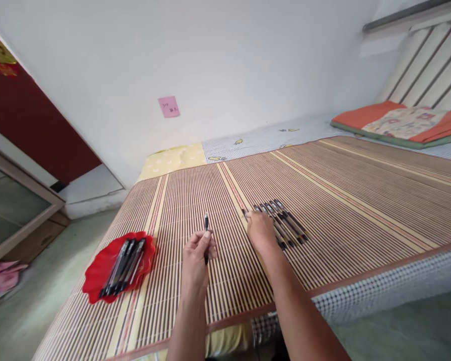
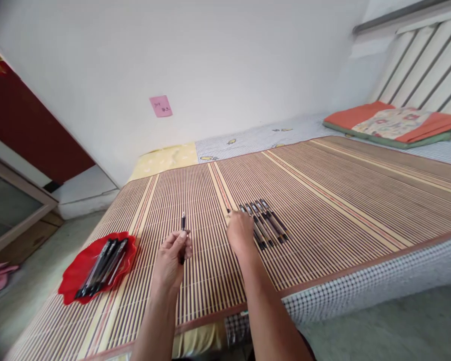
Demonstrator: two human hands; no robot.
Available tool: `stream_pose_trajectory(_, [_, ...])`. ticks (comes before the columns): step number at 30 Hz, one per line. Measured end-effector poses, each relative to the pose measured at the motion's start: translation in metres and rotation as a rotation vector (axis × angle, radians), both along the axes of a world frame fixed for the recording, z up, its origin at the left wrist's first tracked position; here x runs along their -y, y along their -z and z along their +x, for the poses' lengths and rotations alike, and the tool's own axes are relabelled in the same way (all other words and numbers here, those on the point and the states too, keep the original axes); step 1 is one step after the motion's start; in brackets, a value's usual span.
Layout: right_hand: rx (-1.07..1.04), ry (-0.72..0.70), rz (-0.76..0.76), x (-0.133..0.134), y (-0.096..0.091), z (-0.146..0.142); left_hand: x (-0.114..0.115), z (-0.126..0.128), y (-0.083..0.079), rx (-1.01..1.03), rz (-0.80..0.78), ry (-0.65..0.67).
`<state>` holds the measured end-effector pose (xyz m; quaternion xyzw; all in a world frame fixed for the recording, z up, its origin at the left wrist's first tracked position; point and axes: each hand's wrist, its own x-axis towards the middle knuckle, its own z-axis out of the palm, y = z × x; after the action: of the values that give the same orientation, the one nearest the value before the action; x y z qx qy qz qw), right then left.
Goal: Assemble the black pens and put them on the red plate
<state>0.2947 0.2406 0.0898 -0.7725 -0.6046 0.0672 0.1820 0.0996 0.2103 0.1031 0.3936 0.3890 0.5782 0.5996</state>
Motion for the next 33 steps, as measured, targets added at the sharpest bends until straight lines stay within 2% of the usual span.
stream_pose_trajectory(3, [0.017, -0.008, 0.009, -0.002, 0.004, 0.002, 0.000, 0.000, 0.001, 0.009, -0.014, 0.011])
stream_pose_trajectory(8, [0.024, -0.100, -0.019, -0.005, 0.013, -0.010, 0.001, 0.001, 0.001, -0.001, 0.004, 0.064])
stream_pose_trajectory(15, [-0.058, -0.098, -0.010, 0.002, 0.004, -0.029, 0.003, 0.005, -0.003, -0.019, -0.007, 0.097])
stream_pose_trajectory(18, [-0.317, -0.092, 0.091, 0.003, 0.001, -0.030, 0.003, 0.006, -0.003, -0.040, 0.017, 0.114])
stream_pose_trajectory(22, [-0.985, -0.166, 0.348, 0.003, -0.011, -0.025, 0.003, 0.006, -0.002, -0.073, 0.037, 0.131])
stream_pose_trajectory(25, [-1.314, -0.193, 0.423, 0.008, -0.025, -0.021, 0.004, 0.006, -0.001, -0.095, 0.030, 0.147])
stream_pose_trajectory(29, [-1.484, -0.228, 0.438, 0.016, -0.040, -0.019, 0.005, 0.010, -0.002, -0.140, 0.048, 0.168])
stream_pose_trajectory(33, [-1.517, -0.286, 0.408, 0.019, -0.041, -0.021, 0.006, 0.012, -0.004, -0.176, 0.058, 0.188])
